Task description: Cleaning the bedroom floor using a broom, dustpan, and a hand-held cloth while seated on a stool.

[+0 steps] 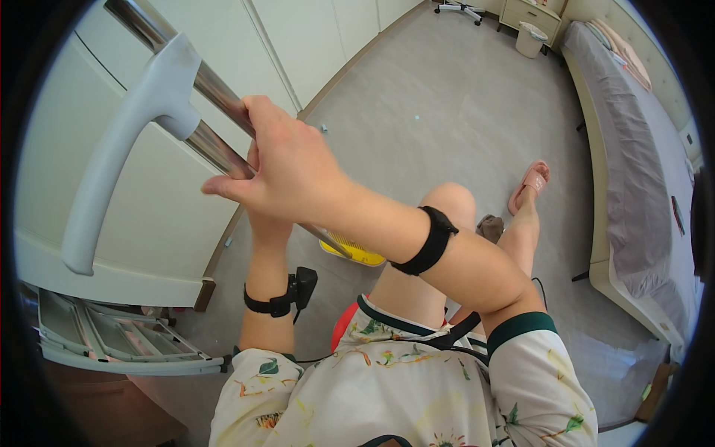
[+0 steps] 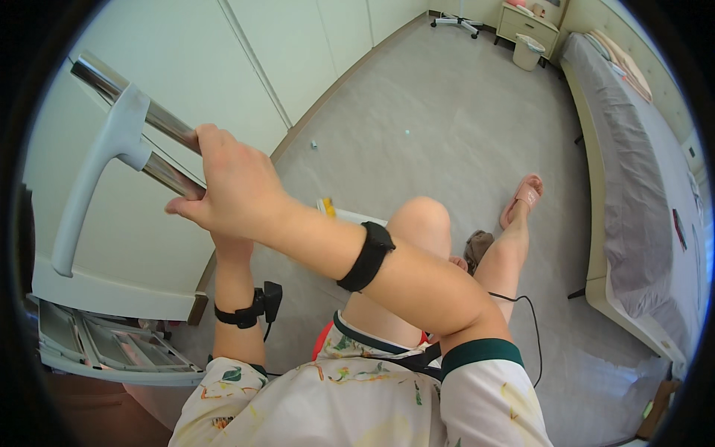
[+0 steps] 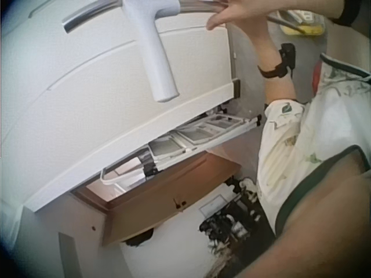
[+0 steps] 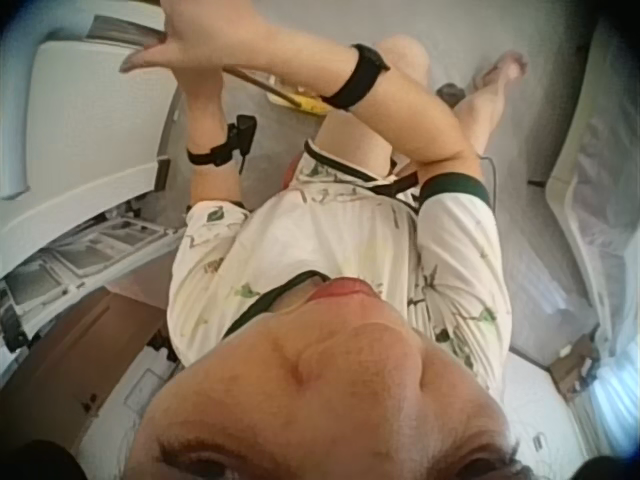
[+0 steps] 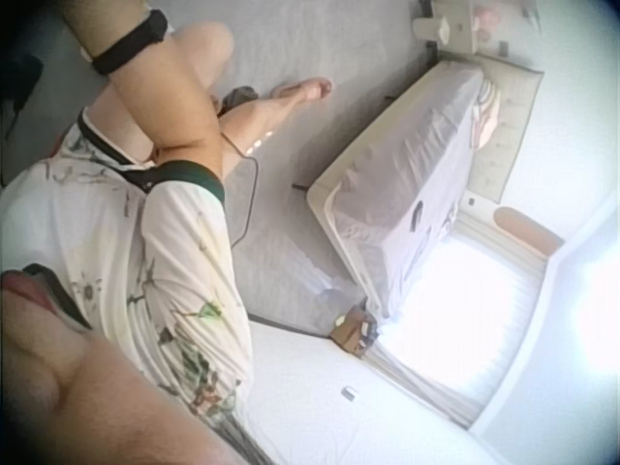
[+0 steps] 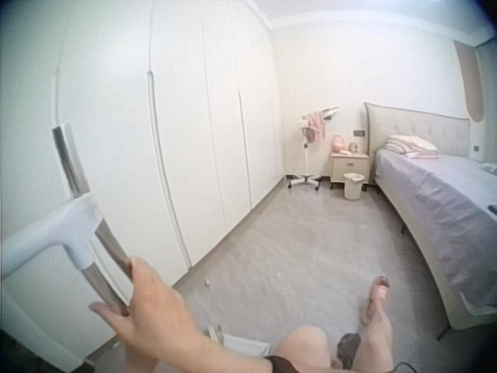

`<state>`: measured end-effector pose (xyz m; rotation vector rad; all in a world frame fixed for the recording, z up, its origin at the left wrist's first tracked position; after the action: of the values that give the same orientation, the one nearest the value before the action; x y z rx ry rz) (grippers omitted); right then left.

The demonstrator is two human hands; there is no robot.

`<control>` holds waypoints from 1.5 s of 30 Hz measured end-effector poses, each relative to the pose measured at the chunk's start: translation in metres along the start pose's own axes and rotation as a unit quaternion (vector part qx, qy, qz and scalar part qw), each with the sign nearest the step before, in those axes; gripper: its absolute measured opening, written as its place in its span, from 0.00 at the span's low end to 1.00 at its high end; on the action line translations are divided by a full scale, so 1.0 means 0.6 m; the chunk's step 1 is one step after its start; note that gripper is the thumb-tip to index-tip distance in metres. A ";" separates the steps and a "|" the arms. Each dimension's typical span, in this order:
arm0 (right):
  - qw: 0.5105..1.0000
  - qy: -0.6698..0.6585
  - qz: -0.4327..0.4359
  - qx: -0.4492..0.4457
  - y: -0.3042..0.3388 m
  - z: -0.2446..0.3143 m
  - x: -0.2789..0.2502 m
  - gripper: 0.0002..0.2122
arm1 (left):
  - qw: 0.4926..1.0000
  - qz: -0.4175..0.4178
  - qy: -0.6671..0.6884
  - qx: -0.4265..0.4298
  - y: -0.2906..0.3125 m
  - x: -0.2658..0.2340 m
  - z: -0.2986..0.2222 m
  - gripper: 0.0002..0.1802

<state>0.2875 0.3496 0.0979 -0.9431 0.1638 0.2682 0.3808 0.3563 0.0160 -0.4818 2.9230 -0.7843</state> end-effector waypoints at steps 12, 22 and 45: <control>0.973 0.153 0.083 0.151 0.172 -0.172 -0.255 0.26 | 0.995 -0.075 -0.069 0.012 -0.025 -0.283 -0.093 0.34; 0.894 0.183 0.052 0.405 0.381 -0.330 -0.466 0.22 | 0.982 -0.168 -0.092 -0.008 0.072 -0.470 -0.150 0.36; 0.573 0.342 0.115 0.736 0.936 -0.716 -0.565 0.49 | 0.606 -0.362 -0.095 -0.701 0.623 -0.361 0.258 0.28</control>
<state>-0.2126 0.2599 -0.4995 0.7571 1.0577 -0.0800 0.5055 0.6582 -0.3065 -1.6401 2.3224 1.7142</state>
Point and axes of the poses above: each hand's wrist, its own y-axis away from the middle knuckle, its own x-axis out of the palm, z = x × y, the point moved 10 cm from there along -y, towards the middle knuckle, and after that the axes turned 8 degrees about -x, right-handed, at the moved point
